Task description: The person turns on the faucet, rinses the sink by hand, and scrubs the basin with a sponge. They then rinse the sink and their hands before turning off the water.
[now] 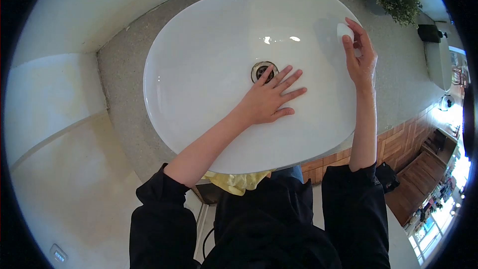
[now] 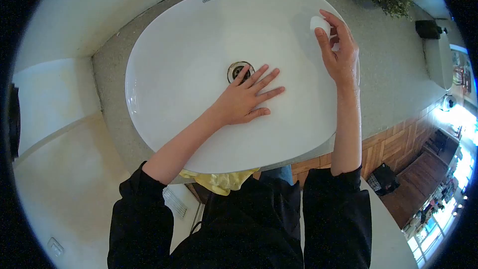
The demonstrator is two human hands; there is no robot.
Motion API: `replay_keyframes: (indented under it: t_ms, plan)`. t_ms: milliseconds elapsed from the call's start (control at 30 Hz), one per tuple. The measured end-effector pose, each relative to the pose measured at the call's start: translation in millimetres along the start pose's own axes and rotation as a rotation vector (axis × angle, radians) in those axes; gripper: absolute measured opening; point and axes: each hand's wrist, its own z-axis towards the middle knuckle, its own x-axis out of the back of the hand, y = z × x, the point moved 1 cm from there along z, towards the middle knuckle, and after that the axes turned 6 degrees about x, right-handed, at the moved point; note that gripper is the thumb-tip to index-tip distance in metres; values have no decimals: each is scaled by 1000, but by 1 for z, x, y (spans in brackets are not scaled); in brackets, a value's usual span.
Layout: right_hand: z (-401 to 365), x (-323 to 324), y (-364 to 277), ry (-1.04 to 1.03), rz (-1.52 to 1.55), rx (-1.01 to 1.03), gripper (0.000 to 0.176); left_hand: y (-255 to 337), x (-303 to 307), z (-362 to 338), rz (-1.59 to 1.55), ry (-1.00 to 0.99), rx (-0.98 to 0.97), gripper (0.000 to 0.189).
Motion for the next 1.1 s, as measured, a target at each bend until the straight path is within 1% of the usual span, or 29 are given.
replay_keyframes:
  t_ms: [100,200,300,333,367,433,467,567,633,667,767,867,933,967,1067,1100]
  plan:
    - [1,0,1,-16,11,-23,35,-7,2,-2,83,-22,-106,52]
    - [1,-1,4,-19,34,1,36,3,-6,-4,24,-108,-191,54]
    - [1,-2,5,-25,36,11,36,28,-15,-4,-338,-172,-271,55]
    - [1,-2,5,-22,32,15,36,37,-11,-5,-333,-5,-336,50]
    - [1,-2,4,-19,27,20,36,37,-8,-3,-346,-108,-308,47]
    - [-1,-1,2,-35,28,-39,38,37,14,4,-370,-315,-258,42]
    - [-1,1,-2,-40,24,-66,40,33,24,5,-327,-222,-218,35]
    - [-8,10,-29,-142,-86,26,51,12,43,11,-504,236,-22,33]
    - [-24,8,-62,-199,-69,9,61,10,49,21,-1350,314,390,34]
    - [-34,3,-74,-216,-39,10,63,11,50,25,-1765,329,615,34]
    - [-59,-18,-93,-211,28,-3,67,6,63,23,-1818,-25,500,38]
    - [-67,-27,-99,-241,55,-53,70,3,54,21,-1506,-31,479,41]
    - [-65,-23,-101,-280,83,-75,71,1,54,22,-1445,15,498,39]
    - [-62,-19,-104,-250,16,-68,69,-2,55,23,-1414,40,507,38]
    - [-57,-9,-105,-131,-159,-31,63,-15,55,24,-1512,75,730,36]
    - [-60,-1,-96,-75,-202,-10,60,-21,55,25,-1569,168,716,36]
